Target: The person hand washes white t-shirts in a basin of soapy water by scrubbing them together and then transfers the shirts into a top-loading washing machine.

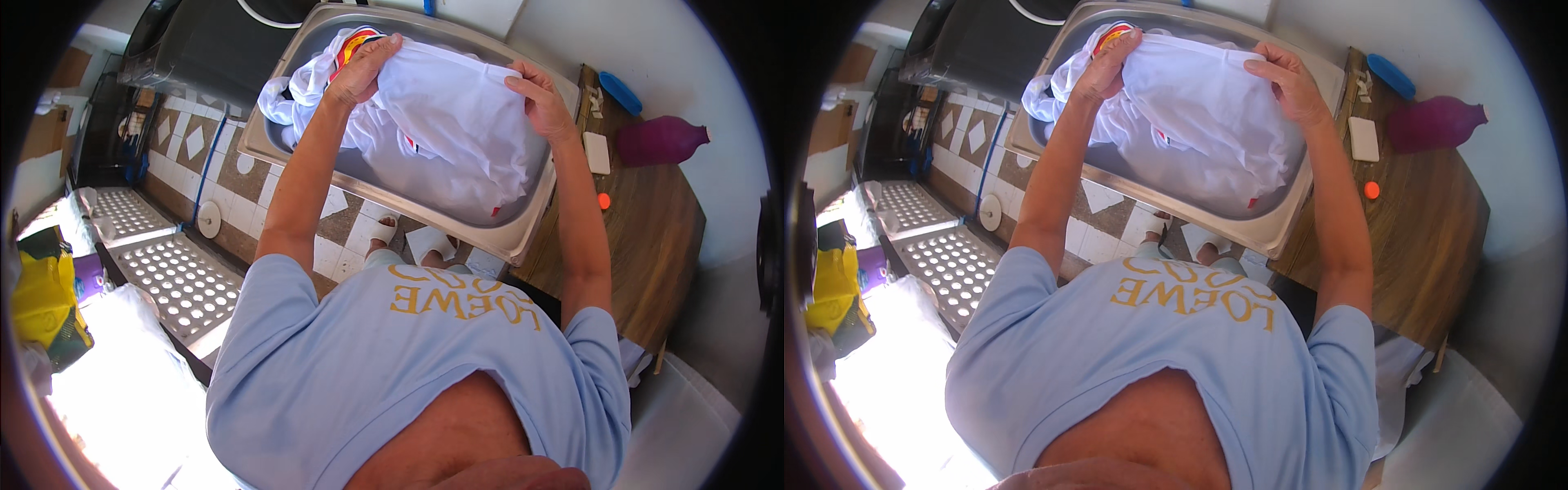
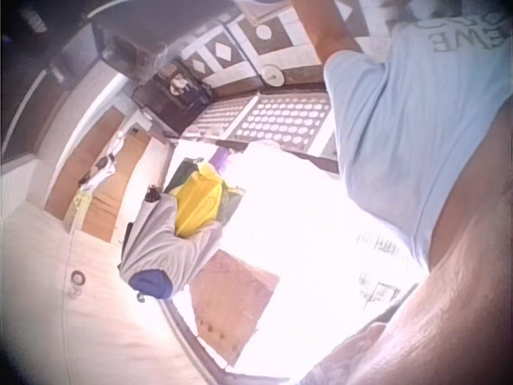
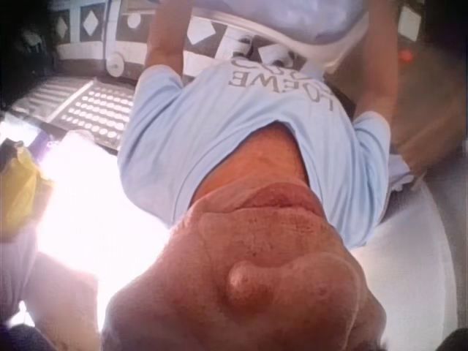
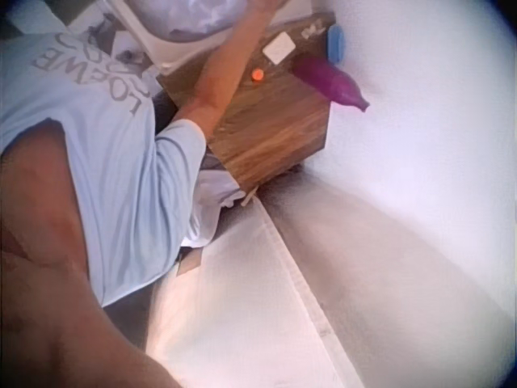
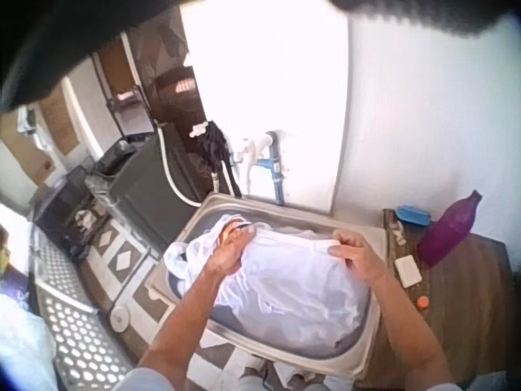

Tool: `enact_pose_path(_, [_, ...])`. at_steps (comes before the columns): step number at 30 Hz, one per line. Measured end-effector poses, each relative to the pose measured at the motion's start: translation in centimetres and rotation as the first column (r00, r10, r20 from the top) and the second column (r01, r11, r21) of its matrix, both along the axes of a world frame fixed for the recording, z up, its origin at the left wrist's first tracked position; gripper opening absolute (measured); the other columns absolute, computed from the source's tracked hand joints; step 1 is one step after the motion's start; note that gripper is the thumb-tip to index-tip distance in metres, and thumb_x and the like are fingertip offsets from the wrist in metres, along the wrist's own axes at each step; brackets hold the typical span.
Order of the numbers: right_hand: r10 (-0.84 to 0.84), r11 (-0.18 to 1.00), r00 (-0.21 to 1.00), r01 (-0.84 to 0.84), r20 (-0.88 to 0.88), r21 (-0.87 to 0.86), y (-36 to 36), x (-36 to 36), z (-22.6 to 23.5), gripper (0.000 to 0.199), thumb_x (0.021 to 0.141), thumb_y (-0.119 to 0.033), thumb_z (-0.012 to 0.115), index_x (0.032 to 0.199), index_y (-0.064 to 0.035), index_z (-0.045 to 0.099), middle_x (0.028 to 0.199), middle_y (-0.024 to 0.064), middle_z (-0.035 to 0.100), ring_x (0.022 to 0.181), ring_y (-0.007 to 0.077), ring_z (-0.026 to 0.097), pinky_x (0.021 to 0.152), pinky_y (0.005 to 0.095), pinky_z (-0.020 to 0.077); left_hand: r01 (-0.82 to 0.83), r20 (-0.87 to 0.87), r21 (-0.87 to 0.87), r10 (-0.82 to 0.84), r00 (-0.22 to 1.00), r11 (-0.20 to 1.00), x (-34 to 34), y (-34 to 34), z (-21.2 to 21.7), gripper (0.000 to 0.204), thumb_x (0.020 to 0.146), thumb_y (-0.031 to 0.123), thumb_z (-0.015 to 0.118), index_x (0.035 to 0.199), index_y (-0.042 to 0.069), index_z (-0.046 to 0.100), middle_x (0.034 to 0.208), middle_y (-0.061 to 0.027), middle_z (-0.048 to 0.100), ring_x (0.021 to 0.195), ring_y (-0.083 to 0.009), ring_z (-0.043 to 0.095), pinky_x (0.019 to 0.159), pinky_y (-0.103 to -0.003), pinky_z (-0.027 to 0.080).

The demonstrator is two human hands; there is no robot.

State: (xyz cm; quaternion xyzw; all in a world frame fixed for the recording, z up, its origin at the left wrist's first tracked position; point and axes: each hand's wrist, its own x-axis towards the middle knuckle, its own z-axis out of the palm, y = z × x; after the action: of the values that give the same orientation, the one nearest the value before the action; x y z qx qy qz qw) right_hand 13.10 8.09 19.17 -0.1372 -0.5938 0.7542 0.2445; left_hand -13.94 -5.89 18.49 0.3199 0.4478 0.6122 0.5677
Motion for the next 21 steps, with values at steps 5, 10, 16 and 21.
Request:
enact_pose_path(5, [-0.024, 0.983, 1.000, 0.023, -0.001, -0.182, 0.5, 0.2, 2.9, 0.010, 0.086, -0.019, 0.062, 0.084, -0.0111, 0.057, 0.081, -0.0052, 0.059, 0.077, 0.0049, 0.054, 0.072, 0.0213, 0.0414, -0.030, -0.353, -0.068, 0.003, 0.936, 0.997, 1.6, -0.6, 0.8, 0.038, 0.084, 0.037, 0.067, 0.105, 0.005, 0.065, 0.103, -0.0046, 0.064, 0.091, -0.0127, 0.060, 0.085, -0.028, 0.047])
enact_pose_path(10, [-0.179, 0.775, 0.976, 0.062, -0.125, -0.629, -0.3, -0.4, -1.5, 0.025, 0.090, -0.028, 0.059, 0.101, -0.0062, 0.062, 0.090, 0.0021, 0.064, 0.087, 0.0145, 0.061, 0.083, 0.0302, 0.0482, 0.078, -0.438, 0.077, -0.037, 0.898, 0.994, 2.4, 0.0, 0.1, 0.035, 0.085, 0.028, 0.066, 0.110, 0.004, 0.063, 0.099, -0.0065, 0.066, 0.090, -0.0135, 0.062, 0.085, -0.028, 0.048])
enact_pose_path(16, [-0.181, 0.911, 0.979, 0.133, -0.088, -0.390, -1.5, -1.7, -10.7, 0.050, 0.092, -0.032, 0.054, 0.128, 0.0015, 0.045, 0.118, 0.0138, 0.055, 0.109, 0.0215, 0.055, 0.100, 0.0336, 0.0411, -0.110, -0.370, 0.668, 0.457, 0.808, 0.736, 20.2, 3.9, -1.9, 0.020, 0.079, 0.022, 0.070, 0.077, 0.004, 0.063, 0.084, -0.0013, 0.066, 0.079, -0.0104, 0.061, 0.074, -0.026, 0.048])
enact_pose_path(21, [-0.226, 0.947, 0.969, 0.193, -0.104, -0.258, -5.9, -1.9, -7.1, 0.057, 0.088, -0.036, 0.057, 0.126, 0.0049, 0.045, 0.121, 0.0137, 0.053, 0.110, 0.0226, 0.053, 0.097, 0.0341, 0.0426, -0.199, -0.688, 0.608, 0.636, 0.350, 0.768, 20.0, 4.6, -4.2, 0.036, 0.075, 0.037, 0.069, 0.057, 0.007, 0.058, 0.063, -0.0071, 0.061, 0.057, -0.0315, 0.058, 0.053, -0.041, 0.047])
